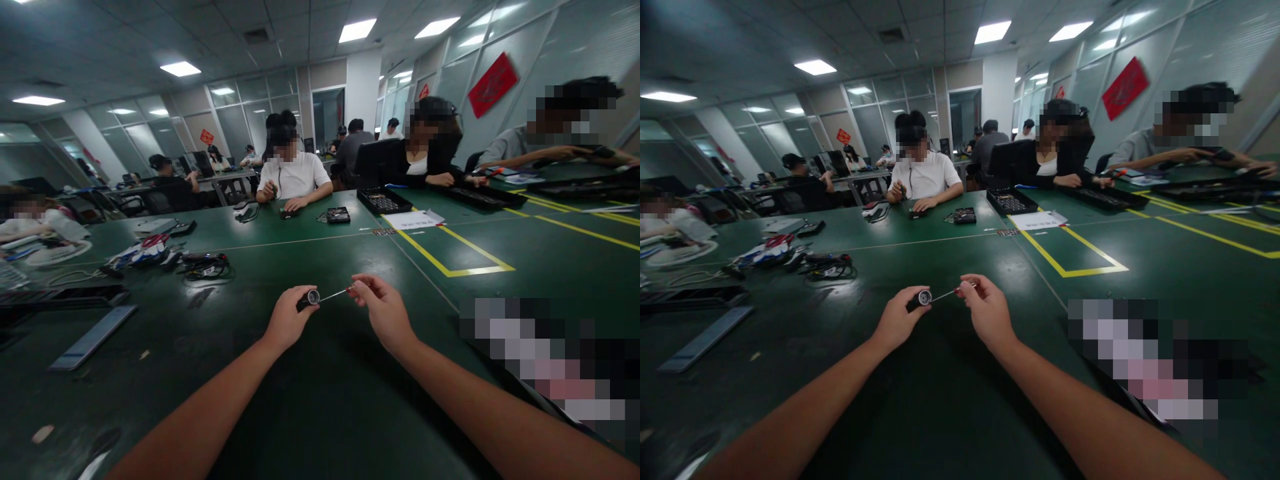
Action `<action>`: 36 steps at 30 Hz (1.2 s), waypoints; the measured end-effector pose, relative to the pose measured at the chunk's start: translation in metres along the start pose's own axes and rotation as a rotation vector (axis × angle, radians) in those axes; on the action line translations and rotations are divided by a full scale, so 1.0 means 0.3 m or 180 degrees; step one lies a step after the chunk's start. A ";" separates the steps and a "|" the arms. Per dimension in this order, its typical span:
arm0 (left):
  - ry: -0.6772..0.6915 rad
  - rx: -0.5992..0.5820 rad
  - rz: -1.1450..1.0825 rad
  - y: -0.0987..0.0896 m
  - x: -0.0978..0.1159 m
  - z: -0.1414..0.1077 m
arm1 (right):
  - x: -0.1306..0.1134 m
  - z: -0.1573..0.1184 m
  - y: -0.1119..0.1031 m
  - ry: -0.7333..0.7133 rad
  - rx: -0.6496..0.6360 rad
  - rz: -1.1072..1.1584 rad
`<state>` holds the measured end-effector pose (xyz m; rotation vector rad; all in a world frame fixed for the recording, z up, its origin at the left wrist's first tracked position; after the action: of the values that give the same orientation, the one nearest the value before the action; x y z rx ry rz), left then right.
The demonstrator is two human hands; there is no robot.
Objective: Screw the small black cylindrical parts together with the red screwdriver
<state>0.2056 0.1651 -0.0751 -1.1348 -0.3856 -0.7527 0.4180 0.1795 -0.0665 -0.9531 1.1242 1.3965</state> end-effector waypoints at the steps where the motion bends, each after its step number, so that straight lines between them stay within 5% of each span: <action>1: 0.0030 -0.0007 -0.0010 0.001 0.000 0.000 | -0.001 0.000 0.000 -0.0021 0.0001 -0.0022; 36: -0.0124 -0.0070 0.0154 -0.016 0.017 0.002 | -0.033 -0.024 0.008 -0.0102 -0.0199 -0.0891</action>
<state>0.2059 0.1628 -0.0684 -1.1770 -0.3821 -0.6947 0.4166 0.1700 -0.0583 -1.0841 0.8889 1.2193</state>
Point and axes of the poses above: each hand's wrist, its own z-axis towards the middle knuckle, its own y-axis out of the palm, x = y × z, the point moved 5 cm from there along z, towards the middle knuckle, and after that the axes turned 2 degrees about z, right-handed, at the moved point
